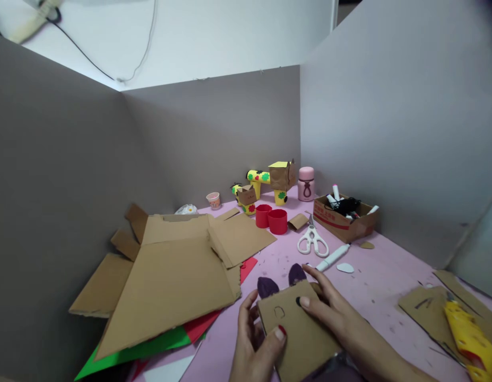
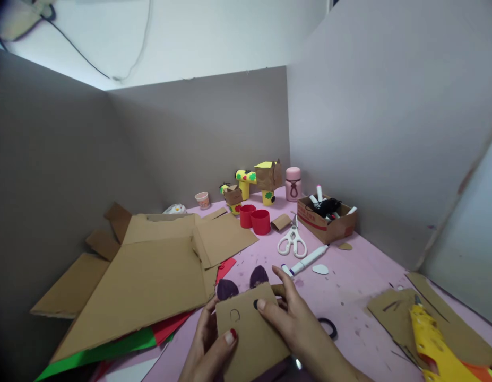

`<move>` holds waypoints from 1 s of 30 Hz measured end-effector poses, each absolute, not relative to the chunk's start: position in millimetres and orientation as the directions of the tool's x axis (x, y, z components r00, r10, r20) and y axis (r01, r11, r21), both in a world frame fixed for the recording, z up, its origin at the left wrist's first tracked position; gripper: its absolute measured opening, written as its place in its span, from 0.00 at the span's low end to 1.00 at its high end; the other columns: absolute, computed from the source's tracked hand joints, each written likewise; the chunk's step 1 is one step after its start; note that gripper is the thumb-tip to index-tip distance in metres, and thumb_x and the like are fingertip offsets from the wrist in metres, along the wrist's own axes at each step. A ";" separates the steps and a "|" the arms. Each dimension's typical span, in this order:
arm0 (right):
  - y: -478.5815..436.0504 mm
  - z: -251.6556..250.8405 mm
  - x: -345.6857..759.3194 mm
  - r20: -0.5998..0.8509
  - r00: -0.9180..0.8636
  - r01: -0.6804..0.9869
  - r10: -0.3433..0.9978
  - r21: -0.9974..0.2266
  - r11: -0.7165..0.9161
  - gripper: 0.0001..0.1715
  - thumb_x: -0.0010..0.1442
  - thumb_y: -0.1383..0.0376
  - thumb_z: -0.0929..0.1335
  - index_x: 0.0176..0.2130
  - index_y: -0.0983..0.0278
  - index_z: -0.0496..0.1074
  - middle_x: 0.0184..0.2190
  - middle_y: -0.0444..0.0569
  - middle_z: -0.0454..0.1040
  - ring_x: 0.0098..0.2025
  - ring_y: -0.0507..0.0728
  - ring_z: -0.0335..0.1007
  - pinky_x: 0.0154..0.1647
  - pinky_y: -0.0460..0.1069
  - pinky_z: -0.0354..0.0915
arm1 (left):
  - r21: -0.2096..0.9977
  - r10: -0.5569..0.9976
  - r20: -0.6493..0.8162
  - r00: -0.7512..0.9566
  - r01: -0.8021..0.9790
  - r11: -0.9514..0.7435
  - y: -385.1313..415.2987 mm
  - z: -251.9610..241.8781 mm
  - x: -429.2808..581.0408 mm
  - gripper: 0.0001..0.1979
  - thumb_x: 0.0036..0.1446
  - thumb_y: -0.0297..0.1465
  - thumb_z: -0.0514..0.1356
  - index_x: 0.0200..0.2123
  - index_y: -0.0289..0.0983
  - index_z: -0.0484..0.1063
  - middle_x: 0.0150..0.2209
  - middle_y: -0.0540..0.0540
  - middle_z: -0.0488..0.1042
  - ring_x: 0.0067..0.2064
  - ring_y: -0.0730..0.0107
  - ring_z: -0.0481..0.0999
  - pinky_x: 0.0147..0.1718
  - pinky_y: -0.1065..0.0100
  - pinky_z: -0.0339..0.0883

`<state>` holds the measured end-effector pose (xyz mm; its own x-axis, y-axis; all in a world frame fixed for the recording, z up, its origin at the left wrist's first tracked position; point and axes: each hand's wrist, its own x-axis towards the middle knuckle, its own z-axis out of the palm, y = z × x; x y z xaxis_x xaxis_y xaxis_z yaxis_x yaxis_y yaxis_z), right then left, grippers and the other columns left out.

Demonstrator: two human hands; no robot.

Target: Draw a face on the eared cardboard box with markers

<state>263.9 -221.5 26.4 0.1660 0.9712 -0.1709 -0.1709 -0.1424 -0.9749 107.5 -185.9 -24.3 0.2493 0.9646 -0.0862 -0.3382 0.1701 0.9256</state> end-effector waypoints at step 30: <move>-199.5 -5.7 308.6 -0.113 0.158 0.014 0.981 -0.993 -0.117 0.42 0.54 0.41 0.65 0.57 0.64 0.59 0.59 0.62 0.64 0.60 0.64 0.59 0.58 0.59 0.56 | 0.925 0.916 -0.336 0.220 -0.107 0.365 -163.3 24.2 96.1 0.28 0.56 0.36 0.60 0.57 0.35 0.57 0.53 0.35 0.72 0.54 0.56 0.73 0.52 0.62 0.64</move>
<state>308.6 -199.5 -5.7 0.1578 0.9809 -0.1133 0.0142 -0.1170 -0.9930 96.1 -163.3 24.2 0.2199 0.9159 -0.3358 -0.1069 0.3648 0.9249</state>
